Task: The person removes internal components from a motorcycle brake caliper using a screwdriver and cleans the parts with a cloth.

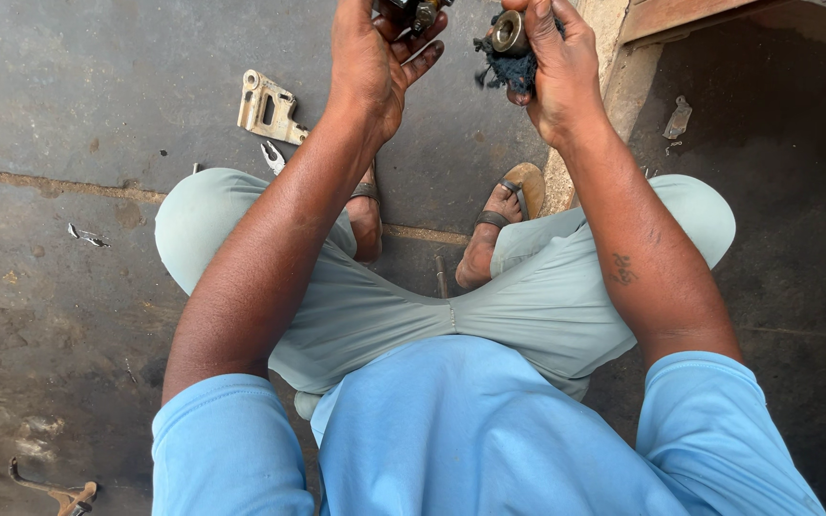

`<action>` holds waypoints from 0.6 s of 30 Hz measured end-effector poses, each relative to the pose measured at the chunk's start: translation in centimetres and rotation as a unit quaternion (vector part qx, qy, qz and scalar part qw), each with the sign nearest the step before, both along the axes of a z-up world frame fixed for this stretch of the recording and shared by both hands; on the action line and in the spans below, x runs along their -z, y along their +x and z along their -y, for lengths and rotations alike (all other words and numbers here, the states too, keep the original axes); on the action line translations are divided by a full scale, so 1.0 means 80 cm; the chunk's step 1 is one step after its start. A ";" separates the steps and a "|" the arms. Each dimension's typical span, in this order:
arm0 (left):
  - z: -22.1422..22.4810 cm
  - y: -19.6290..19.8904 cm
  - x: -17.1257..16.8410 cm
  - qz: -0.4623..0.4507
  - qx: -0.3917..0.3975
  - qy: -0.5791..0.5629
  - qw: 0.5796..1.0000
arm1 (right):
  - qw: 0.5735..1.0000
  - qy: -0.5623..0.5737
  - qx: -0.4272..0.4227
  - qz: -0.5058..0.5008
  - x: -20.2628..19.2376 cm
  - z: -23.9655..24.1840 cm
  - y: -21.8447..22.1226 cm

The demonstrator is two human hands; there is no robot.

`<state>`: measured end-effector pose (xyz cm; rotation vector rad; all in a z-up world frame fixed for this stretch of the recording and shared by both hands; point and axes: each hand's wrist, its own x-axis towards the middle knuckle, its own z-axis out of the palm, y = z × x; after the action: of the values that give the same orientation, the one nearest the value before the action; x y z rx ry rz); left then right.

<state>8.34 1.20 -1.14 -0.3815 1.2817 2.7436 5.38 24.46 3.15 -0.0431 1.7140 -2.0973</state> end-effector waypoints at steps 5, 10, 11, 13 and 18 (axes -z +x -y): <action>0.001 0.001 0.014 -0.019 -0.009 0.027 0.999 | 0.997 -0.012 -0.033 -0.070 0.014 -0.002 -0.003; -0.003 0.002 0.013 -0.010 -0.013 0.057 0.998 | 0.991 0.043 -0.031 -0.122 0.005 0.012 0.000; -0.006 0.003 0.005 0.002 -0.014 0.048 0.999 | 0.991 0.063 -0.025 -0.118 0.002 0.016 0.004; -0.013 0.006 -0.012 0.026 -0.015 0.030 0.999 | 0.967 0.125 -0.049 -0.218 -0.001 0.025 0.014; -0.018 0.015 -0.039 0.011 0.052 0.064 0.997 | 0.855 0.306 -0.066 -0.412 0.005 0.039 0.036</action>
<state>9.50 2.63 1.99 -0.3232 1.0806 2.7082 8.24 21.31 2.77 -0.9536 2.6909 -1.3876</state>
